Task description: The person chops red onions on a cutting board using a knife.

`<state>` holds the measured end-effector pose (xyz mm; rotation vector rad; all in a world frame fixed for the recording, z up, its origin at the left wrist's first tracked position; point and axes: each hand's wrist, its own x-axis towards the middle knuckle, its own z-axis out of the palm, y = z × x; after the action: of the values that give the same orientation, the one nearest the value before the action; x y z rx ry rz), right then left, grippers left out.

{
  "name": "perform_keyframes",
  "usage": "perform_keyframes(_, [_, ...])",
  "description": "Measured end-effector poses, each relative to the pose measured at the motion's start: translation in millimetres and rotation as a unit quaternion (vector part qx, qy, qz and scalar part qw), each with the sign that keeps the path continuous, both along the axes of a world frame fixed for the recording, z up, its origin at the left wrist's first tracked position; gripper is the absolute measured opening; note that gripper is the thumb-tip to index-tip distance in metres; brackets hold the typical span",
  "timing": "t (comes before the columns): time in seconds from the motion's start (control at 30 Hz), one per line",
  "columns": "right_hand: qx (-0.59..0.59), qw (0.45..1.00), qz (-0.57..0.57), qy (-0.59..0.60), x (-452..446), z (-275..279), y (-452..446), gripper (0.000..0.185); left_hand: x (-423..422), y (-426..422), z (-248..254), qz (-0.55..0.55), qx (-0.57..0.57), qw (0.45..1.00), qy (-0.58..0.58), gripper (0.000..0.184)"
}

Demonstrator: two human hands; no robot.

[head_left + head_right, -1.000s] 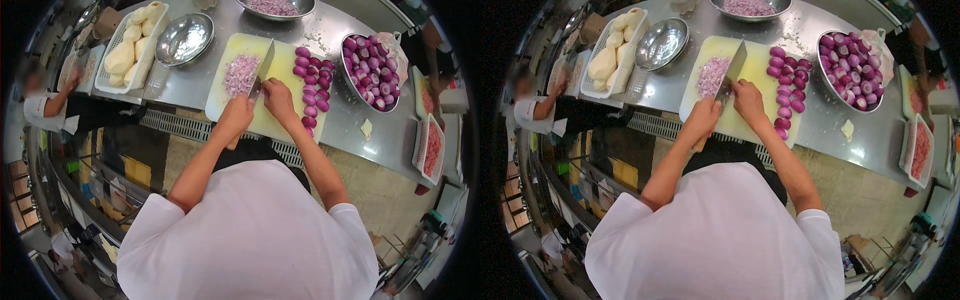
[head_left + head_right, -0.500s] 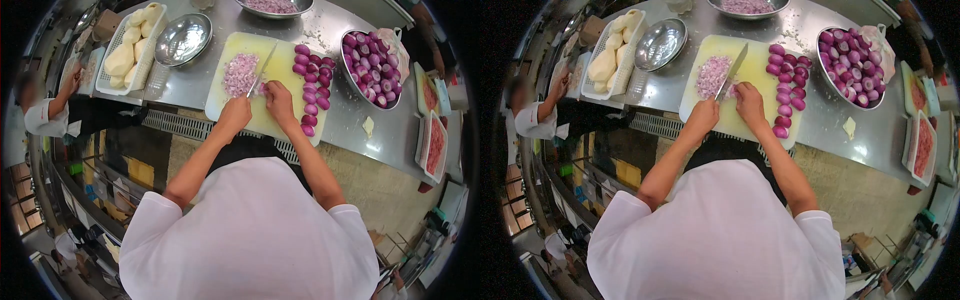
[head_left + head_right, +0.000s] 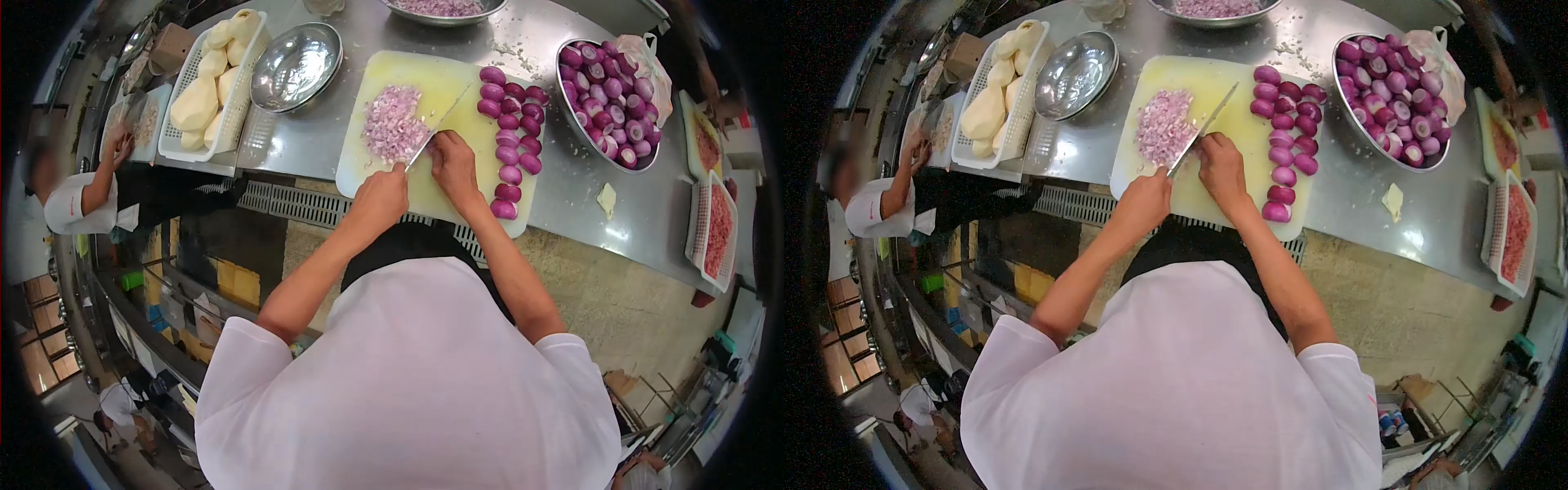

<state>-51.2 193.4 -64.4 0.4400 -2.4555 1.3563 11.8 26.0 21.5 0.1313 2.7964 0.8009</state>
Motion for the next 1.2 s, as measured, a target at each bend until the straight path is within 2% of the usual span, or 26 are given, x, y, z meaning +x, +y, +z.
perform_keyframes(0.07, [-0.009,1.0,0.002,0.005,4.4,-0.9,-0.3,0.012,-6.4,-3.0,-29.5,-0.034,-0.024,0.998,0.038,0.019])
perform_keyframes(0.17, [-0.013,1.0,-0.009,0.014,3.2,-7.9,3.1,0.011,-0.9,-1.0,2.0,-0.027,0.003,0.999,0.017,0.018])
perform_keyframes(0.27, [-0.014,1.0,-0.006,0.009,2.0,-9.8,1.0,0.011,1.8,-4.2,-23.8,-0.024,-0.005,0.999,0.025,0.018])
perform_keyframes(0.4, [-0.011,1.0,-0.006,0.014,3.6,-10.8,2.9,0.011,-2.8,-4.0,-7.0,-0.038,-0.005,0.999,0.034,0.018])
perform_keyframes(0.47, [-0.014,1.0,-0.009,0.013,2.0,-9.1,1.1,0.011,5.3,-0.9,11.4,-0.022,-0.002,1.0,0.002,0.019])
perform_keyframes(0.57, [-0.02,1.0,-0.011,0.006,6.9,-8.8,0.4,0.009,-1.5,-6.1,-33.1,-0.037,-0.029,0.999,0.017,0.019])
perform_keyframes(0.67, [-0.011,1.0,-0.02,0.021,3.9,-15.0,2.0,0.01,-4.5,-1.4,1.7,-0.043,-0.008,0.999,0.005,0.019])
perform_keyframes(0.73, [-0.021,1.0,-0.016,0.015,3.1,-13.9,1.0,0.012,3.4,0.7,5.4,-0.038,-0.001,0.999,0.004,0.019])
perform_keyframes(0.87, [-0.014,0.999,-0.023,0.022,7.4,-9.8,0.5,0.012,-5.2,-3.7,-23.7,-0.04,-0.015,0.999,0.007,0.019])
perform_keyframes(0.97, [-0.026,0.999,-0.018,0.024,5.5,-11.4,2.1,0.009,1.0,0.6,11.4,-0.028,0.016,0.999,-0.001,0.02])
perform_keyframes(1.07, [-0.023,0.999,-0.023,-0.001,5.3,-14.5,1.5,0.008,4.9,-2.7,-18.3,-0.033,-0.005,0.999,-0.001,0.021])
perform_keyframes(1.2, [-0.02,0.999,-0.026,0.033,6.9,-11.8,2.5,0.008,-6.4,-1.4,-8.1,-0.034,0.011,0.999,0.007,0.022])
